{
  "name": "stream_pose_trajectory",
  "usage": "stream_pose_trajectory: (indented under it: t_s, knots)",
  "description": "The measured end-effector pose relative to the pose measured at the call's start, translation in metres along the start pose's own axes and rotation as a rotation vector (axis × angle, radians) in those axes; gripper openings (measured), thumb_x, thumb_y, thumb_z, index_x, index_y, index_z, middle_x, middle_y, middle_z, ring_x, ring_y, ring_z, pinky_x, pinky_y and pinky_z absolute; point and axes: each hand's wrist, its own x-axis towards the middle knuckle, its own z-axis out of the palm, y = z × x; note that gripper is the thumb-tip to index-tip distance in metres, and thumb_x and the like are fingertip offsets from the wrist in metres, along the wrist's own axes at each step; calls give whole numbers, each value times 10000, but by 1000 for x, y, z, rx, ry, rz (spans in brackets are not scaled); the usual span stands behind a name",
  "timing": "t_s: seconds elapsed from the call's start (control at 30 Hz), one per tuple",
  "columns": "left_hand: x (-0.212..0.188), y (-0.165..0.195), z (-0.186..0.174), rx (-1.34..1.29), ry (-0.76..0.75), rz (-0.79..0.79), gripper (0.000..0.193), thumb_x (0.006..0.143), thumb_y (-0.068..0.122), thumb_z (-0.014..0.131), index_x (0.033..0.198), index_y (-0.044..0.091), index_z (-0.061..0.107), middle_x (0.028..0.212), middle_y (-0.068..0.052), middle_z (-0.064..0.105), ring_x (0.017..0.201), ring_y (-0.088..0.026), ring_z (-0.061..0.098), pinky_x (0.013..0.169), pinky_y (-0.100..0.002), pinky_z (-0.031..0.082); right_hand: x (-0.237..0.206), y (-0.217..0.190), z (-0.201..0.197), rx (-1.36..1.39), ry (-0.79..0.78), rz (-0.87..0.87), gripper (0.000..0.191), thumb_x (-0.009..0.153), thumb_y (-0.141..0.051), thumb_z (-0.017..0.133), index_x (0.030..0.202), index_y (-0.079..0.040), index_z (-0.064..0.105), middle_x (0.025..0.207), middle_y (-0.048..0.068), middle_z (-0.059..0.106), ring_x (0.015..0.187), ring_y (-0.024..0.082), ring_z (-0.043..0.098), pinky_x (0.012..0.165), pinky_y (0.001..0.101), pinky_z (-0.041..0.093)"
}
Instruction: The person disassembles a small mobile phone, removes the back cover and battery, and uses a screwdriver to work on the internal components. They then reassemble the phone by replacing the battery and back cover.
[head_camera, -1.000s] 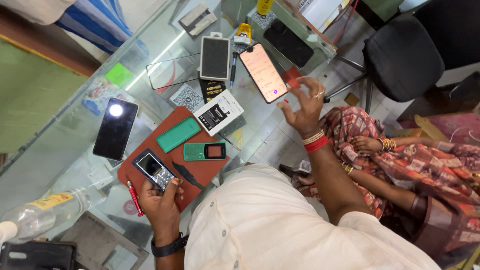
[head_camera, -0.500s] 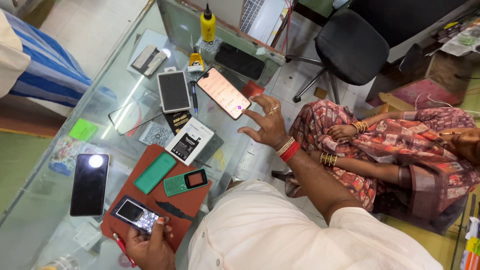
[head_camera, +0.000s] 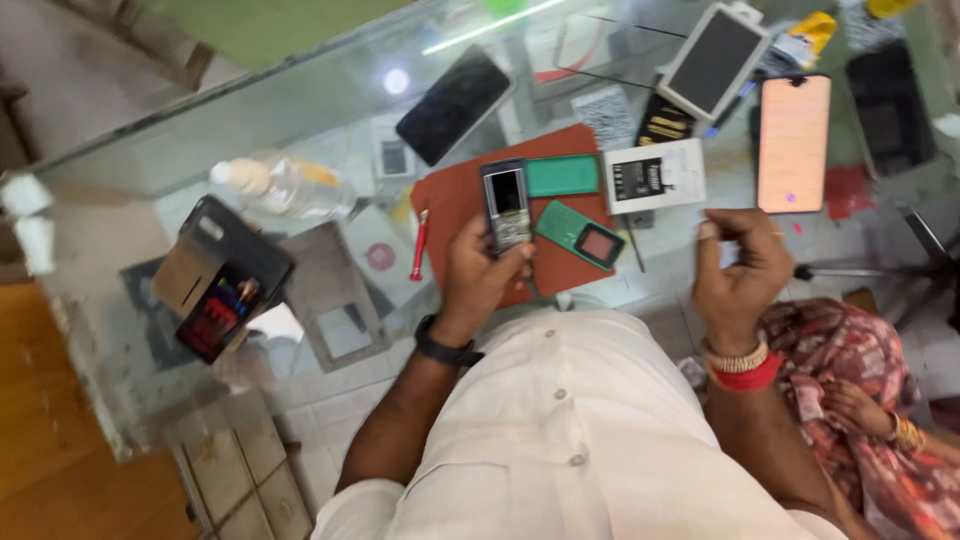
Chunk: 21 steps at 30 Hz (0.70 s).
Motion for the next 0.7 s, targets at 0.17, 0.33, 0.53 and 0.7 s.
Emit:
stream_pose_trajectory:
  t_s: [0.17,0.33,0.53,0.7]
  knots:
    - [-2,10,8,30,-27,16,227,932,-19,676,1140,12,592,903,-25,680,706,-69,648,578,-237,544,10,-50,63,495,-515,298,311,941,67,615,1249,58,656,1117,62,687,1035,115,649,930,248,541]
    - [-6,5,4,76,-32,71,259,939,-36,685,1183,-5,601,957,-19,681,776,-47,639,678,-222,559,17,-53,110,781,-612,557,252,907,72,615,1152,53,670,1019,64,713,897,118,685,834,280,575]
    - [-7,3,-3,87,-33,81,304,935,-42,666,1228,-7,592,982,-16,693,848,-46,653,749,-226,568,14,-42,122,848,-610,636,200,924,77,611,1105,46,690,982,72,718,832,121,687,784,276,586]
    - [-4,9,0,142,-41,105,274,932,-45,669,1194,-13,596,968,-22,696,827,-53,657,729,-232,574,14,-40,123,830,-568,620,163,922,72,629,1066,40,698,943,66,719,793,108,681,747,262,578]
